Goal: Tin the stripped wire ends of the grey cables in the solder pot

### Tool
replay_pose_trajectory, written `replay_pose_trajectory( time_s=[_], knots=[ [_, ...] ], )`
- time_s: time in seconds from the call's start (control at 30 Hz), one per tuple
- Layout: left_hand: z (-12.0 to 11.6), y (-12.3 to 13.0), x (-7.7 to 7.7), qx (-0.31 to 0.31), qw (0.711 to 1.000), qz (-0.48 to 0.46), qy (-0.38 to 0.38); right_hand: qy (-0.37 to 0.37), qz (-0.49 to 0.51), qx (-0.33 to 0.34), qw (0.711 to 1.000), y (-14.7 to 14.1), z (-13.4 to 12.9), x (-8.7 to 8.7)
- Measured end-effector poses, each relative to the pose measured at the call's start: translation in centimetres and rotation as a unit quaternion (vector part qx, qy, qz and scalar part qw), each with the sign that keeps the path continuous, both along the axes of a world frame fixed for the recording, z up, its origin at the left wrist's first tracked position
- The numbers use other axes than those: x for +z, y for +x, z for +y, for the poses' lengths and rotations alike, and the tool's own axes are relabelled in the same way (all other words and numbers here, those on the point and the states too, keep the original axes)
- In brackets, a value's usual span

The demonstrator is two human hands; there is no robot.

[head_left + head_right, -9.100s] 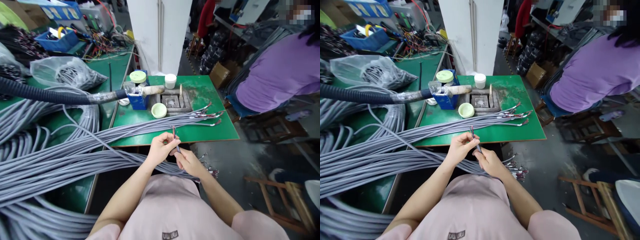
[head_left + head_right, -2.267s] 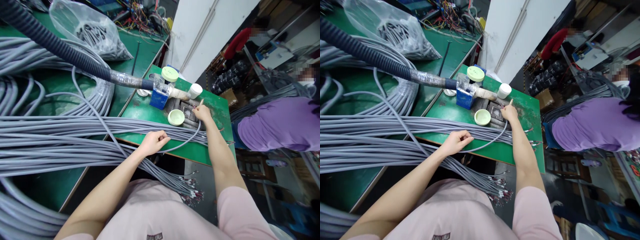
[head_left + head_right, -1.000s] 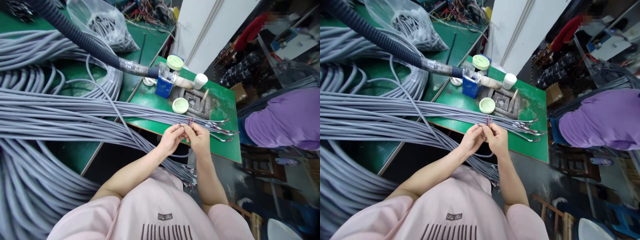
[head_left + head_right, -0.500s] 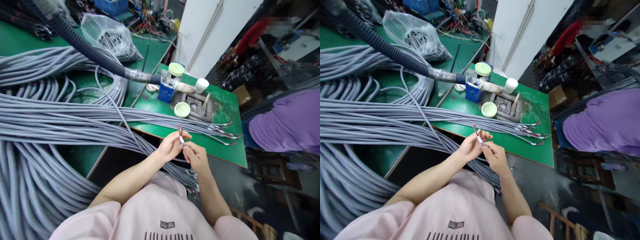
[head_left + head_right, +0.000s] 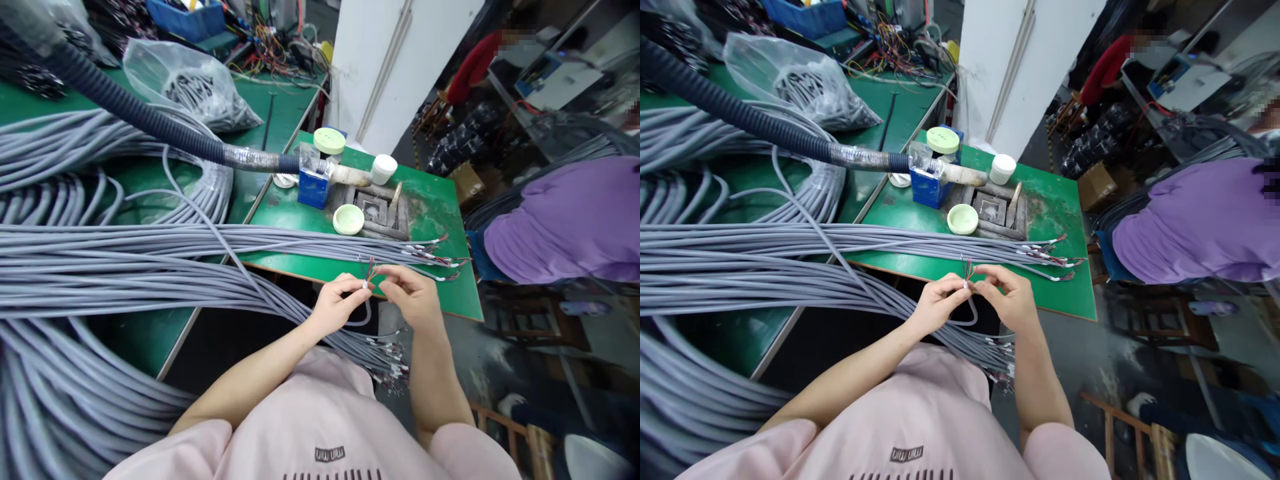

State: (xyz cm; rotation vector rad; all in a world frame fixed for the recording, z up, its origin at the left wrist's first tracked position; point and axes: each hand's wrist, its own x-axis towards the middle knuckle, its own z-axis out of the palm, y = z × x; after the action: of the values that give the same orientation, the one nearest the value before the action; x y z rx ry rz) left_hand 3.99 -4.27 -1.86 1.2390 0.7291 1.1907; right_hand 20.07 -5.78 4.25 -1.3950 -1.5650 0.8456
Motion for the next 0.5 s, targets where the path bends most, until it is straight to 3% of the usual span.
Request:
replay_pose_trajectory(
  time_s=[0.2, 0.33, 0.5],
  knots=[
    [-0.4, -0.1, -0.3, -0.054, 0.998, 0.001, 0.037, -0.090, 0.067, 0.086, 0.990, -0.8, 1.4, 1.9],
    [-0.5, -0.4, -0.7, -0.073, 0.997, -0.011, 0.034, -0.067, 0.090, 0.058, 0.992, -1.7, 1.8, 1.7],
    [-0.2, -0.9, -0.6, -0.094, 0.995, -0.014, 0.013, -0.012, 0.141, 0.010, 0.990, -2.7, 2.1, 0.2]
  ],
)
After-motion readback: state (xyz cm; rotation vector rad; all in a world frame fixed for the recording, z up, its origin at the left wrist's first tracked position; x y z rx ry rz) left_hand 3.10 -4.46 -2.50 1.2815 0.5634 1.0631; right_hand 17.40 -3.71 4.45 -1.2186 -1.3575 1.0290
